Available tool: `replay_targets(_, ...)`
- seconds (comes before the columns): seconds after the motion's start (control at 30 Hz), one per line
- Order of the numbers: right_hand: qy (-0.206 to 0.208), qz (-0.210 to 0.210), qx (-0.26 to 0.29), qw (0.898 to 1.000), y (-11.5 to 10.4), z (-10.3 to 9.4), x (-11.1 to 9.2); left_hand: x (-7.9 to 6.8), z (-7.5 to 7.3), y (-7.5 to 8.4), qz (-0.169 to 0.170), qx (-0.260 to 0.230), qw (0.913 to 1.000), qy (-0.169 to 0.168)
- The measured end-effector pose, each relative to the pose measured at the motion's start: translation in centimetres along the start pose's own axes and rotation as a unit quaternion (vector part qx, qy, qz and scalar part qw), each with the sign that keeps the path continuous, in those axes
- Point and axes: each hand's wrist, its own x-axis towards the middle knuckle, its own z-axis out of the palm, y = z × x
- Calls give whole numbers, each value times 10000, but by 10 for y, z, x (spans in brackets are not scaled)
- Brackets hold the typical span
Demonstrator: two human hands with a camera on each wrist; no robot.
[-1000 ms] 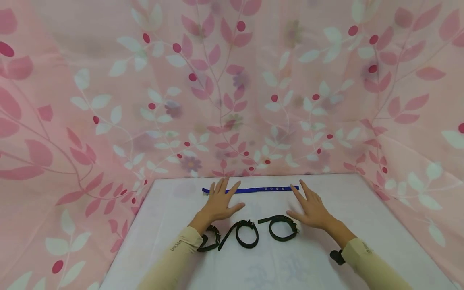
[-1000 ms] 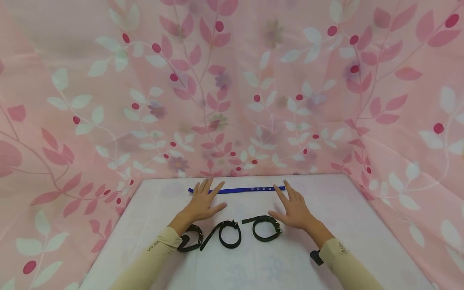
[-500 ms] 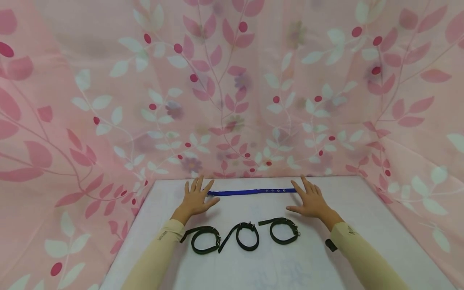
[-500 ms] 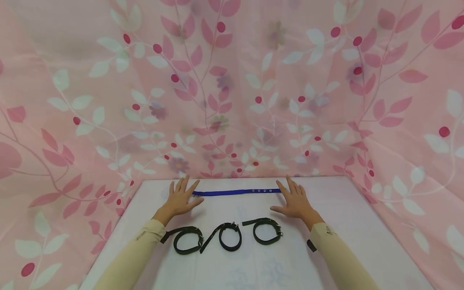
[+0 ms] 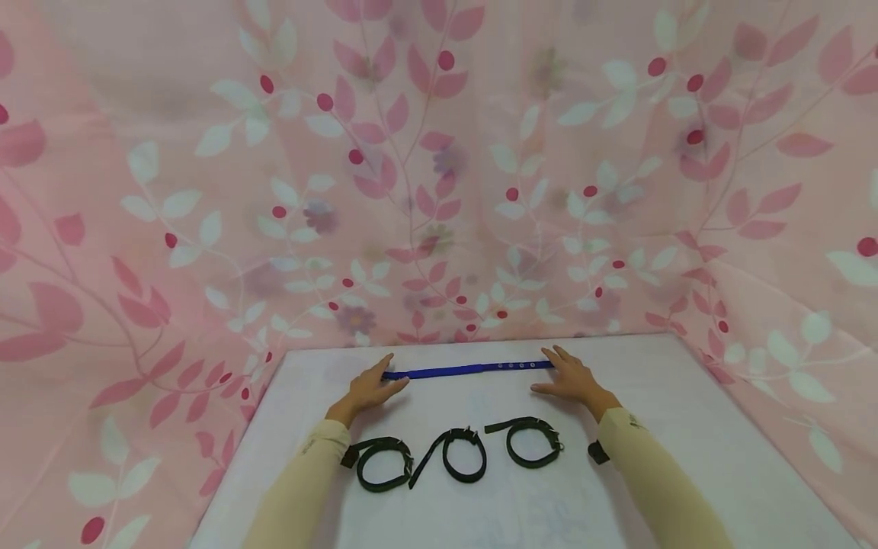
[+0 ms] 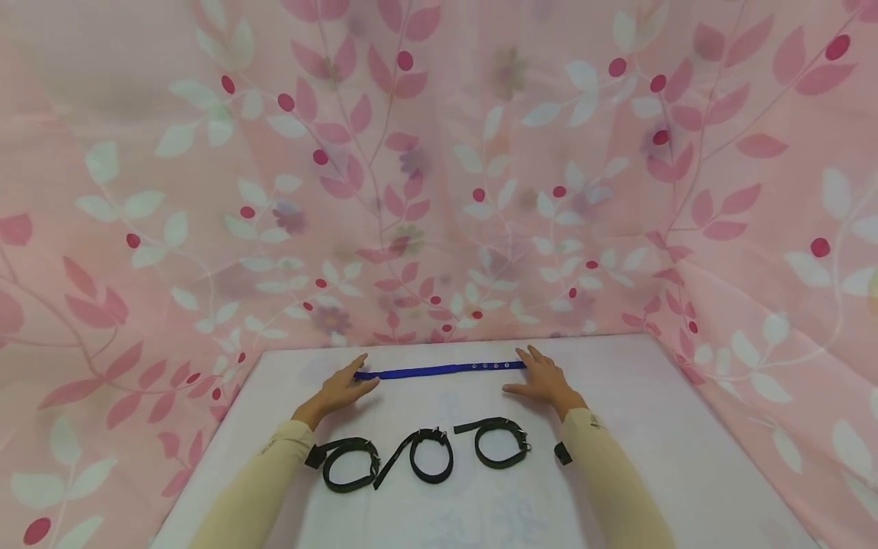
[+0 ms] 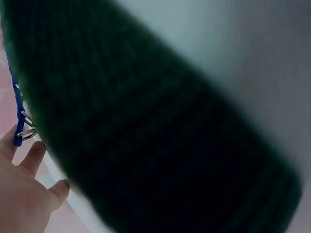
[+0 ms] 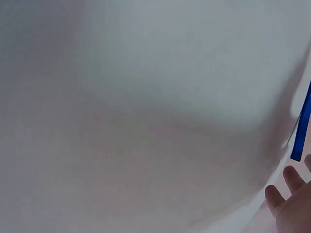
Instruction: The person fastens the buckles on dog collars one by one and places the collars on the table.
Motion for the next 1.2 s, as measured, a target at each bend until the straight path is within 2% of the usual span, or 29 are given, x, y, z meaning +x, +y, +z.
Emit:
replay_targets(0.1, -8, 117, -185, 9998, 1, 5, 2, -1, 4, 2, -70, -107, 9999, 113)
replay_targets(0.2, 345, 200, -279, 9988, 1, 8, 4, 0, 4, 6, 12, 40, 9994, 353)
replay_targets(0.3, 655, 253, -54, 9975, -1, 9, 5, 0, 0, 7, 110, 162, 9986, 494)
replay_targets(0.5, 278, 260, 601, 9975, -5, 6, 1, -6, -3, 5, 54, 106, 9989, 460)
replay_targets(0.6, 273, 293, 1035, 9938, -5, 0, -4, -9, -6, 5, 48, 21, 9987, 500)
replay_targets(0.73, 410, 506, 1606, 9849, -6, -6, -9, -12, -11, 5, -84, -737, 9950, 666)
replay_targets(0.9, 379, 815, 2285, 9694, -10, -10, -15, -18, -17, 7, -233, -1768, 9811, 746)
replay_targets(1.03, 489, 904, 2774, 9552, -17, -13, -21, -25, -19, 11, -120, -2405, 9677, 747)
replay_targets(1.2, 637, 1076, 3614, 9240, -26, -19, -30, -34, -22, 17, -123, -3157, 9468, 609)
